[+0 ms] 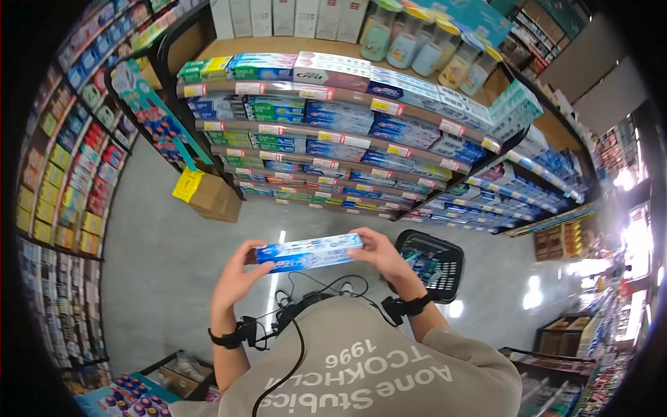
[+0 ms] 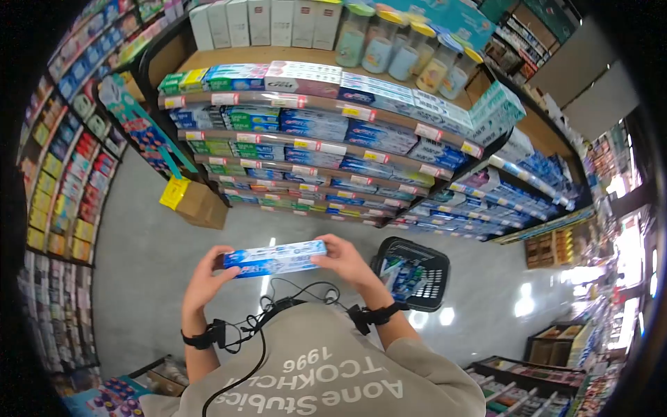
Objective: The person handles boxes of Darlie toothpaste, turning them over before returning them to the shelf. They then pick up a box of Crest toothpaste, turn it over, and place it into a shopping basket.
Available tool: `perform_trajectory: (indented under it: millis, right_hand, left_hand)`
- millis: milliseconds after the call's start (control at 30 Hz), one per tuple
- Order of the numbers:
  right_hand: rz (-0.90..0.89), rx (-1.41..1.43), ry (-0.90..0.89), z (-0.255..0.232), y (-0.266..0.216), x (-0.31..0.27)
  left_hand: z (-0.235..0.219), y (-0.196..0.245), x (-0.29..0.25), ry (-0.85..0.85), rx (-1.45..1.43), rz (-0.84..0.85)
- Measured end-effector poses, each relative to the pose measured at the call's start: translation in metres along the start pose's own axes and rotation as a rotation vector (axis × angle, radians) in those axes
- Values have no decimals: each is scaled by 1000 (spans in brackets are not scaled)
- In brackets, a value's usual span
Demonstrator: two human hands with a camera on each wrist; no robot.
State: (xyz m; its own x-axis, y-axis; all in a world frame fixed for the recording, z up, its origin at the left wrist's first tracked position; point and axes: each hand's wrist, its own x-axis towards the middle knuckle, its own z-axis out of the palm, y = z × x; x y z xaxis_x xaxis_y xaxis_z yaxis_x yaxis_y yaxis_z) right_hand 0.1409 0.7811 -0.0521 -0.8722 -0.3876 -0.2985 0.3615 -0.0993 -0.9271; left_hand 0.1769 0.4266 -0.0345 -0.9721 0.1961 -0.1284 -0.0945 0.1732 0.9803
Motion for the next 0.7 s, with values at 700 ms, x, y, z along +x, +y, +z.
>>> perform_trajectory:
  millis: [700]
  right_hand:
    - [-180, 162, 212, -161, 13, -107]
  left_hand:
    - [261, 232, -34, -639, -503, 1035]
